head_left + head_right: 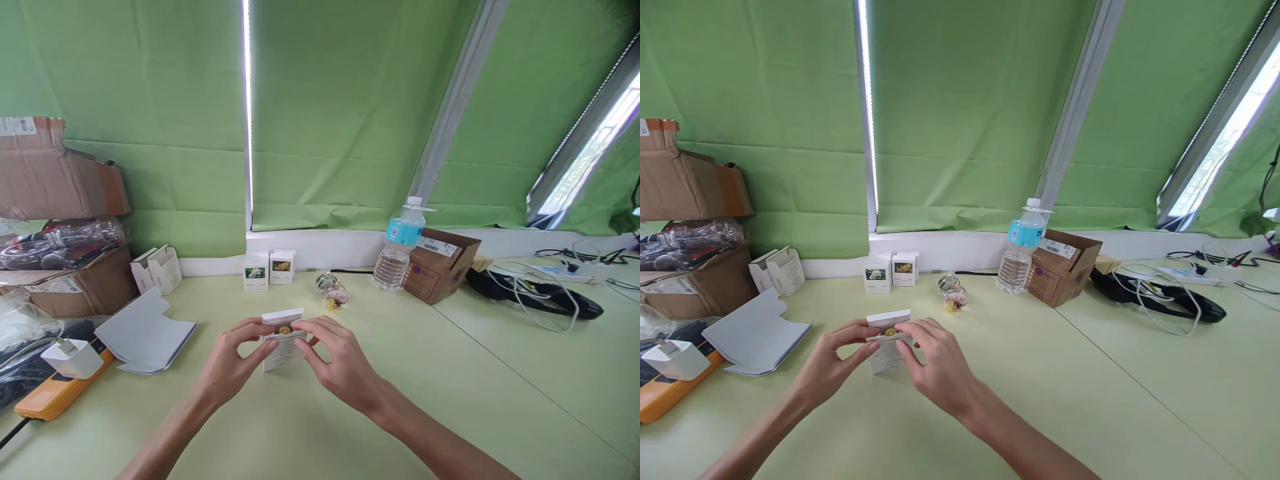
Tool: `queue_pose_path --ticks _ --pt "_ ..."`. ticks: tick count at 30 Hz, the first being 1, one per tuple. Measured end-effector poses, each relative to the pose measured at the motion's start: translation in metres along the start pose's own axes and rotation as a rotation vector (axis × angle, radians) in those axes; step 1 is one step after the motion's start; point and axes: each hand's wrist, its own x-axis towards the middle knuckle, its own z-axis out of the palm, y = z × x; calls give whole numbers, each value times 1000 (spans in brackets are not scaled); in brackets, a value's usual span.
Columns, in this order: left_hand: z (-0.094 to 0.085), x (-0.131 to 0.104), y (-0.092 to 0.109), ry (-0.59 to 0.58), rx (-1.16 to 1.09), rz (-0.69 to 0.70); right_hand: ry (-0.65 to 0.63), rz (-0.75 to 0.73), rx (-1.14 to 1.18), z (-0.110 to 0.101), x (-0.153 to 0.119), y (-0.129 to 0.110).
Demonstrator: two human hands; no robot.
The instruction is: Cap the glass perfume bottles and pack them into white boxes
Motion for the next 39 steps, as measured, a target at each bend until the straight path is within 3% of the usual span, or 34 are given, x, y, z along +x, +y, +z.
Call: queue_pose_path --ticks 5,13,20,23,30,34,39 --pt "0 -1 6 -18 -50 -38 53 23 56 1 1 6" --pt "2 -1 8 -27 -91 -39 49 192 212 2 3 14" --pt "2 -1 8 -22 -172 -67 -120 378 572 2 7 14" --pt "2 -1 9 -25 -187 -84 -124 442 660 3 7 17" --pt "10 -3 7 79 -199 -129 14 518 660 8 2 16" --pt "16 -5 11 137 -294 -224 -30 494 625 8 1 11" --pt "17 -5 13 59 -244 -183 -71 447 506 6 2 8"
